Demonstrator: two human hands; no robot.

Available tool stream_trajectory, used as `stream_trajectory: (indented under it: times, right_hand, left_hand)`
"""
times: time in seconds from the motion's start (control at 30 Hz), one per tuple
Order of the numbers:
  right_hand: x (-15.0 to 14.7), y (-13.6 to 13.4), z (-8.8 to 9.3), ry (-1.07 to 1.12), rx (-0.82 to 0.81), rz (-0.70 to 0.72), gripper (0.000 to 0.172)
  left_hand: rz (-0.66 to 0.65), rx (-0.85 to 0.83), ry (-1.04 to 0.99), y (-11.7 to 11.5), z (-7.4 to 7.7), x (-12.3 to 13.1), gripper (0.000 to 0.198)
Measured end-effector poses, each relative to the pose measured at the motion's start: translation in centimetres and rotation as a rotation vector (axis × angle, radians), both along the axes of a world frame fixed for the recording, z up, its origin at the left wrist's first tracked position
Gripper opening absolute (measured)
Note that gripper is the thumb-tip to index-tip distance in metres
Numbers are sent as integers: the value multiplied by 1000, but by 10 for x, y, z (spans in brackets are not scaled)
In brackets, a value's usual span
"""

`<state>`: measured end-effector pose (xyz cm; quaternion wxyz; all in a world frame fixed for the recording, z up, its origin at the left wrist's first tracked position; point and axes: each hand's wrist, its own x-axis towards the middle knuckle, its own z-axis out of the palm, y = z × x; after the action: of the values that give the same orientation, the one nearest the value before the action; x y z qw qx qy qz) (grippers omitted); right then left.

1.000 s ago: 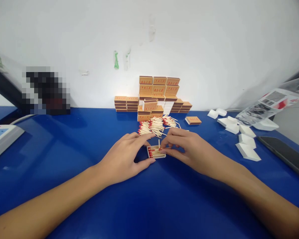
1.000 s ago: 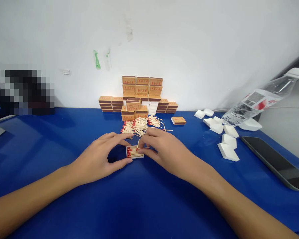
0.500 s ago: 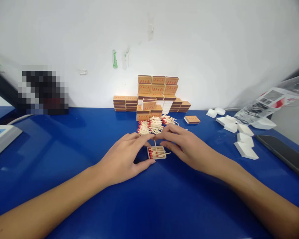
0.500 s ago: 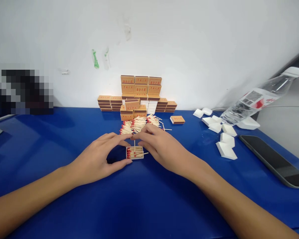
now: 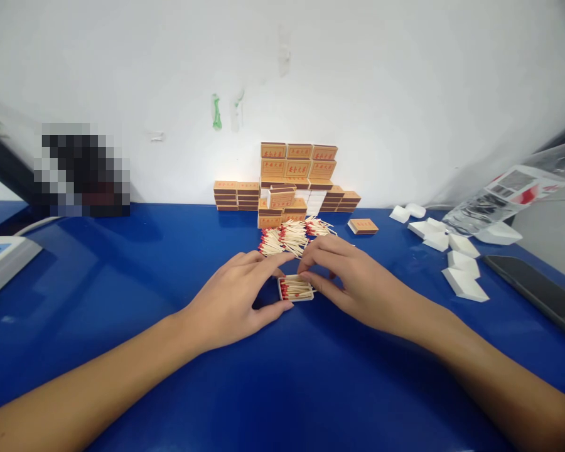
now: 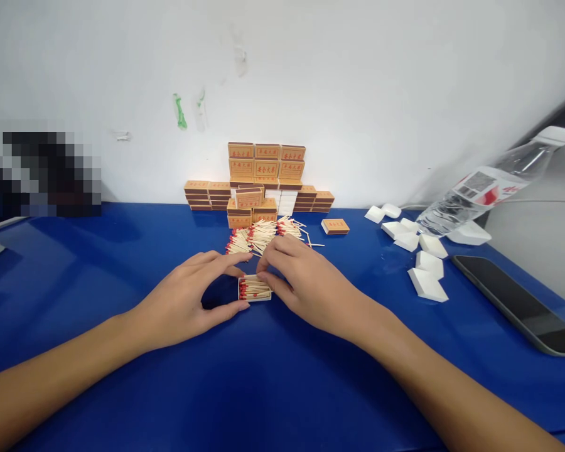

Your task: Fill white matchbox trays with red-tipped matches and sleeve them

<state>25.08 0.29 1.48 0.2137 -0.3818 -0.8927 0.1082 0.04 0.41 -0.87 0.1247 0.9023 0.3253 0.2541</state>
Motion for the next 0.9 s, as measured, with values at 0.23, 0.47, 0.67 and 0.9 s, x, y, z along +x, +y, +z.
stream_trajectory:
  times: [0.23, 0.47, 0.67, 0.9]
  right_hand:
    - [7, -7, 10, -62, -125, -61, 9]
    - [12, -5, 10, -85, -235, -48, 15]
    - [1, -9, 9, -25, -170, -46, 11]
    - [4, -6, 6, -25, -140, -79, 6]
  left_hand:
    - [22, 6, 14, -1, 0, -1, 64]
    - [29, 0, 16, 0, -1, -1, 62]
    - [22, 19, 14, 0, -1, -1, 64]
    - [21, 20, 16, -1, -1, -1, 63]
